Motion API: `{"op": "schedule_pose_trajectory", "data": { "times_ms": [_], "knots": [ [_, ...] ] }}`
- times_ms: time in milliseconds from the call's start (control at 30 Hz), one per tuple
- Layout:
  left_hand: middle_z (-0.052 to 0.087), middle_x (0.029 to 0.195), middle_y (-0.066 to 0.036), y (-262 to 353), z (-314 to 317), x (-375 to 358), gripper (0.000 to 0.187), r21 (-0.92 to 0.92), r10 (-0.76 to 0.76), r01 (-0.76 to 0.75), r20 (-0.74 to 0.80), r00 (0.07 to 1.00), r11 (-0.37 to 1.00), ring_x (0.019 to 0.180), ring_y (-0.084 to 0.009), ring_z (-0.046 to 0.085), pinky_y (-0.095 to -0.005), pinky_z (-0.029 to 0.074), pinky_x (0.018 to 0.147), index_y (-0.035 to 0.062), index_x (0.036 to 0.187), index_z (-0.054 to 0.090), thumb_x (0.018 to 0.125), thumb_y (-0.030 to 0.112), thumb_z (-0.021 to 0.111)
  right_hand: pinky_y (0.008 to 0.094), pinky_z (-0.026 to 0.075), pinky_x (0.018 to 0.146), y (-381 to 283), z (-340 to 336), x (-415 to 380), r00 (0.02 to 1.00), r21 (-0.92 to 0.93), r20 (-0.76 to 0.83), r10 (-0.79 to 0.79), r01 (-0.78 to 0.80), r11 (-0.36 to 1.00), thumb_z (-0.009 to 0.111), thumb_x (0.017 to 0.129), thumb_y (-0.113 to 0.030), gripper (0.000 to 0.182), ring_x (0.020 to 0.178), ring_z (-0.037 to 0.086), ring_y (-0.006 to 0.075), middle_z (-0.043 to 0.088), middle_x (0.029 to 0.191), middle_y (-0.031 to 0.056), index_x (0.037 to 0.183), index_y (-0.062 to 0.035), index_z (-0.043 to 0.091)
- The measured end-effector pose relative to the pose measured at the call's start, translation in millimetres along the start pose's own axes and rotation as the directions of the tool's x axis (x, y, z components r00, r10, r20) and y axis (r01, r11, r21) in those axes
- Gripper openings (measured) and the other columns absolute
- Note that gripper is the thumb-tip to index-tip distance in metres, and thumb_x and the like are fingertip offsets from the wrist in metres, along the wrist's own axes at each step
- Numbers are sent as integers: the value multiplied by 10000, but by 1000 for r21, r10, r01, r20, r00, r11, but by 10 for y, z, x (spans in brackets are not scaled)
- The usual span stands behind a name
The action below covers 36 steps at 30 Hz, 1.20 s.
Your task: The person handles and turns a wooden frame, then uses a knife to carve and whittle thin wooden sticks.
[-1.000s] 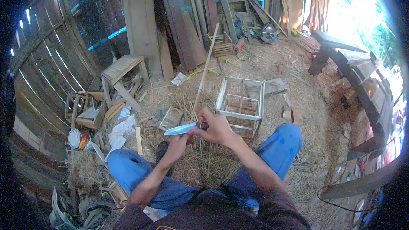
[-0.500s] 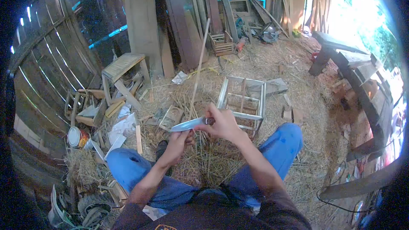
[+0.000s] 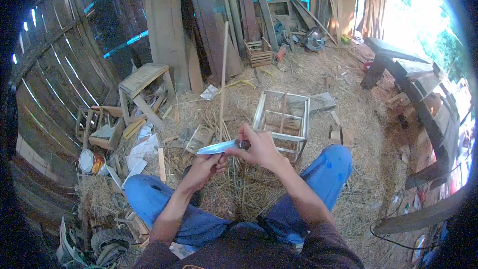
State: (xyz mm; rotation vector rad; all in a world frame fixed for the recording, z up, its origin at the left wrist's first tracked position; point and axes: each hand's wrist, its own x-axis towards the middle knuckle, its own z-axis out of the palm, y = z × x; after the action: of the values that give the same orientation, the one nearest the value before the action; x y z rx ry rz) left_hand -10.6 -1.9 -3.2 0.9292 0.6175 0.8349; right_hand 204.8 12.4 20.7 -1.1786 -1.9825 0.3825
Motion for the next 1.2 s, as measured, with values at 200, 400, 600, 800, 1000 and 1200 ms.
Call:
{"op": "schedule_pose_trajectory", "data": {
  "times_ms": [200, 400, 600, 800, 1000, 1200],
  "knots": [
    [511, 819, -1, -18, -19, -7, 114, -47, -67, 64, -57, 996, 997, 699, -90, 457, -262, 389, 620, 55, 1042, 559, 1031, 164, 528, 411, 498, 578, -10, 28, -39, 999, 38, 48, -4, 2, 999, 823, 791, -412, 518, 632, 643, 338, 624, 720, 118, 1010, -71, 499],
    [508, 836, 7, -36, -44, 5, 104, -5, -59, 59, -8, 998, 998, 690, -86, 444, -259, 384, 604, 81, 1061, 558, 1032, 176, 526, 427, 481, 575, 12, 51, -55, 997, 69, 77, 19, -25, 997, 807, 808, -413, 499, 638, 633, 361, 616, 724, 130, 1009, -81, 495],
    [452, 801, 49, -125, 63, 49, 125, -18, -67, 66, -78, 995, 998, 674, -48, 386, -224, 340, 573, 96, 1142, 552, 1044, 160, 508, 349, 436, 536, -72, 98, -27, 998, 90, 64, -15, 9, 996, 837, 780, -402, 505, 567, 555, 250, 562, 665, 79, 947, -76, 490],
    [507, 833, 30, -298, -5, 35, 133, -13, -69, 68, -87, 994, 998, 726, -78, 451, -263, 395, 616, 82, 1091, 572, 1030, 195, 537, 378, 440, 525, 11, 84, -30, 998, 69, 47, -31, 28, 997, 848, 736, -470, 550, 566, 577, 299, 565, 655, 83, 921, -94, 492],
    [516, 827, 27, -365, 5, -14, 160, 36, -33, 38, -130, 991, 999, 697, -76, 445, -255, 393, 593, 63, 1037, 587, 1024, 222, 568, 404, 460, 526, -1, 40, -27, 996, -5, 39, -80, 80, 997, 847, 718, -503, 570, 590, 616, 342, 589, 671, 90, 922, -99, 501],
    [503, 822, 27, -331, 47, -12, 165, -18, -4, 2, -111, 994, 1000, 664, -74, 418, -250, 377, 579, 61, 1029, 574, 1029, 226, 561, 345, 465, 531, -10, 50, 3, 995, -5, -23, -100, 100, 995, 898, 666, -455, 575, 567, 597, 239, 585, 664, 60, 880, -78, 520]
  ]
}}
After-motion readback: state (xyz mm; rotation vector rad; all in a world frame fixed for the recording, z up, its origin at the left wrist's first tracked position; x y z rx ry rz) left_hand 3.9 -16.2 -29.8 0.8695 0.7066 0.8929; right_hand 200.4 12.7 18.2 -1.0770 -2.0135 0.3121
